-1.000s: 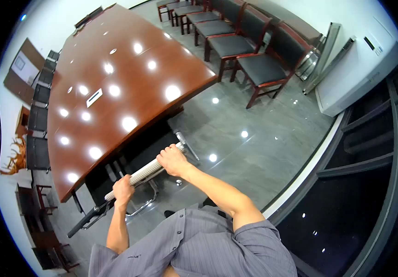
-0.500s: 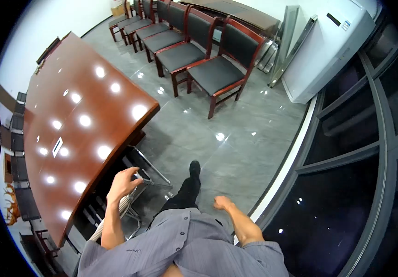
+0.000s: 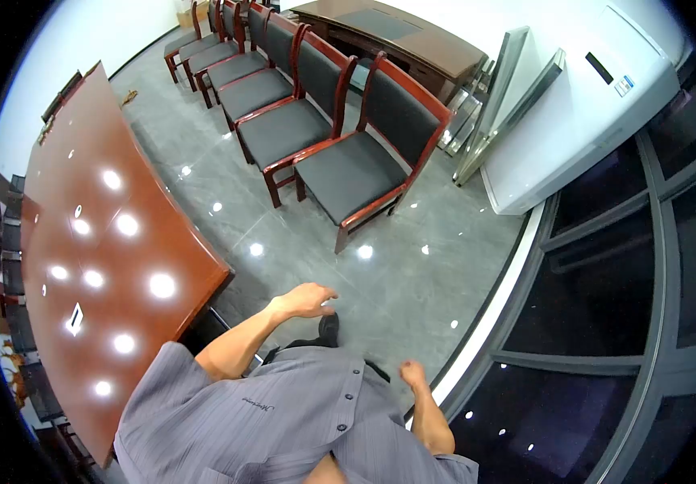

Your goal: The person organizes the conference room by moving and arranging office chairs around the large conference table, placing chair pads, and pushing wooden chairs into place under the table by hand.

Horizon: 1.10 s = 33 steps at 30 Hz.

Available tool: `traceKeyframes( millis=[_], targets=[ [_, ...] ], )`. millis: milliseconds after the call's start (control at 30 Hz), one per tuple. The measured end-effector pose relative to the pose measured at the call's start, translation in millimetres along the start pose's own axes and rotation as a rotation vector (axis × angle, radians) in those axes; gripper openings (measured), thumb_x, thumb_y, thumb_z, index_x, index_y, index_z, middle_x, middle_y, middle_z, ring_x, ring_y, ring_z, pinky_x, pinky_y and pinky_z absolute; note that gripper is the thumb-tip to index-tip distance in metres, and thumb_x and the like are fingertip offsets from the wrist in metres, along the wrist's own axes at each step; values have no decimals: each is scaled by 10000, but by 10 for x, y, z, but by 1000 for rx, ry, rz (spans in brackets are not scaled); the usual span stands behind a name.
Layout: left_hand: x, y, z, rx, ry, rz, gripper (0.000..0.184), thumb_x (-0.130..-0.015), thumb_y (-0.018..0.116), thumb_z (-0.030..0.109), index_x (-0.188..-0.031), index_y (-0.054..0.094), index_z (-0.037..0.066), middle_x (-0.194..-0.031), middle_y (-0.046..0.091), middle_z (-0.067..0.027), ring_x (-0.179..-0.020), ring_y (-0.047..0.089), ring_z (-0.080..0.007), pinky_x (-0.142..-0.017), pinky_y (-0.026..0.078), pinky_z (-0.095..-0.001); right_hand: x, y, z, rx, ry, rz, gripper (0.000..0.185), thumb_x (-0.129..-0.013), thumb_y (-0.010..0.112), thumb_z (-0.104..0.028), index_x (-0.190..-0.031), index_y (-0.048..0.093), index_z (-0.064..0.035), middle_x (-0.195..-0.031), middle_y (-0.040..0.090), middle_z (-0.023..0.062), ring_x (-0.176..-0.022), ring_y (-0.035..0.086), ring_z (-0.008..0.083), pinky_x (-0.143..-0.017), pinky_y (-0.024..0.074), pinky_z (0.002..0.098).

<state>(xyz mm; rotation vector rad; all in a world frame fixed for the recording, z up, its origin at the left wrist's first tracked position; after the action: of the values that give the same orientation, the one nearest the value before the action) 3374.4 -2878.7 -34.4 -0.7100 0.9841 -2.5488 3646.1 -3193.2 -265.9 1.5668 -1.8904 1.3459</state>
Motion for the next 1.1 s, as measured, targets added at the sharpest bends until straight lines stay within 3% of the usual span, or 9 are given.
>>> traceKeyframes(
  millis=[100, 433, 567, 700, 767, 833, 900, 967, 1100],
  targets=[
    [-530, -169, -112, -173, -49, -133, 493, -853, 679, 309, -1271, 622, 56, -1181, 677, -210, -1104, 631, -396, -954, 499, -471, -382, -464, -1009, -229, -77, 93, 188, -856, 640, -155, -963, 677, -5, -793, 682, 95, -711, 652, 186, -603, 510, 326],
    [-1645, -475, -822, 300, -240, 95, 478, -835, 682, 338, -1214, 665, 46, -1141, 695, -217, -1098, 652, -361, -952, 505, -450, -1820, -2512, -5136, 364, -832, 235, 308, -837, 693, -230, -1059, 684, -16, -1034, 710, 190, -974, 679, 350, -852, 533, 430],
    [-2097, -482, -1240, 503, -448, 332, 441, -842, 681, 324, -1165, 691, 23, -1075, 724, -178, -1005, 690, -303, -886, 527, -397, -2240, -3397, -6718, 710, -1262, 689, 306, -795, 692, -198, -1027, 663, 0, -1056, 650, 214, -1038, 607, 405, -899, 491, 511],
    [-2200, -625, -1126, 897, -746, 530, 372, -885, 676, 286, -1126, 688, 3, -997, 729, -125, -926, 684, -221, -839, 532, -374, -2700, -4054, -7449, 840, -1066, 777, 436, -834, 715, -247, -1153, 590, 23, -1094, 633, 248, -1058, 605, 423, -901, 491, 528],
    [-2275, -514, -1162, 971, -803, 567, 363, -895, 675, 282, -1126, 683, 3, -993, 724, -110, -921, 680, -208, -829, 534, -367, -3670, -4263, -7437, 828, -841, 473, 455, -861, 712, -216, -1209, 582, 47, -1170, 654, 212, -1069, 634, 361, -903, 510, 465],
    [-2319, -476, -1118, 1040, -853, 589, 354, -904, 673, 277, -1127, 679, 2, -990, 719, -94, -915, 675, -195, -819, 536, -360, -4051, -4143, -7280, 267, -605, -279, 454, -885, 691, -163, -1264, 574, 57, -1190, 672, 169, -1021, 663, 275, -892, 519, 386],
    [-2329, -322, -1055, 1314, -927, 559, 344, -909, 673, 278, -1133, 670, 17, -996, 711, -77, -908, 672, -182, -807, 539, -339, -4042, -4103, -7315, 42, -495, -452, 413, -879, 681, -121, -1254, 599, 31, -1104, 696, 131, -939, 674, 239, -850, 531, 370],
    [-2355, -235, -1076, 1377, -979, 575, 340, -916, 666, 277, -1146, 665, 27, -1009, 709, -80, -901, 675, -183, -800, 545, -328, -4184, -4097, -7245, 30, -304, -519, 447, -864, 684, -119, -1282, 584, 4, -1132, 681, 124, -964, 666, 260, -860, 534, 401],
    [-2565, -231, -1164, 1584, -989, 674, 382, -935, 658, 307, -1191, 635, 25, -1051, 702, -115, -895, 688, -209, -784, 573, -346, -4056, -3968, -7301, -2, -368, -494, 516, -844, 667, -78, -1337, 535, -6, -1230, 644, 153, -1086, 639, 310, -924, 533, 487]
  ],
)
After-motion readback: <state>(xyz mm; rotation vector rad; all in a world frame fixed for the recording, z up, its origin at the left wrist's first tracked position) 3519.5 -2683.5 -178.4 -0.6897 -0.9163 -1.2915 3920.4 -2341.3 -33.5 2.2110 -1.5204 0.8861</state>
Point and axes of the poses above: each hand's wrist, its own x-axis away from the middle knuckle, its own y-axis out of the palm, z = x × y, the point moved 7 cm from there along -x, towards the middle knuckle
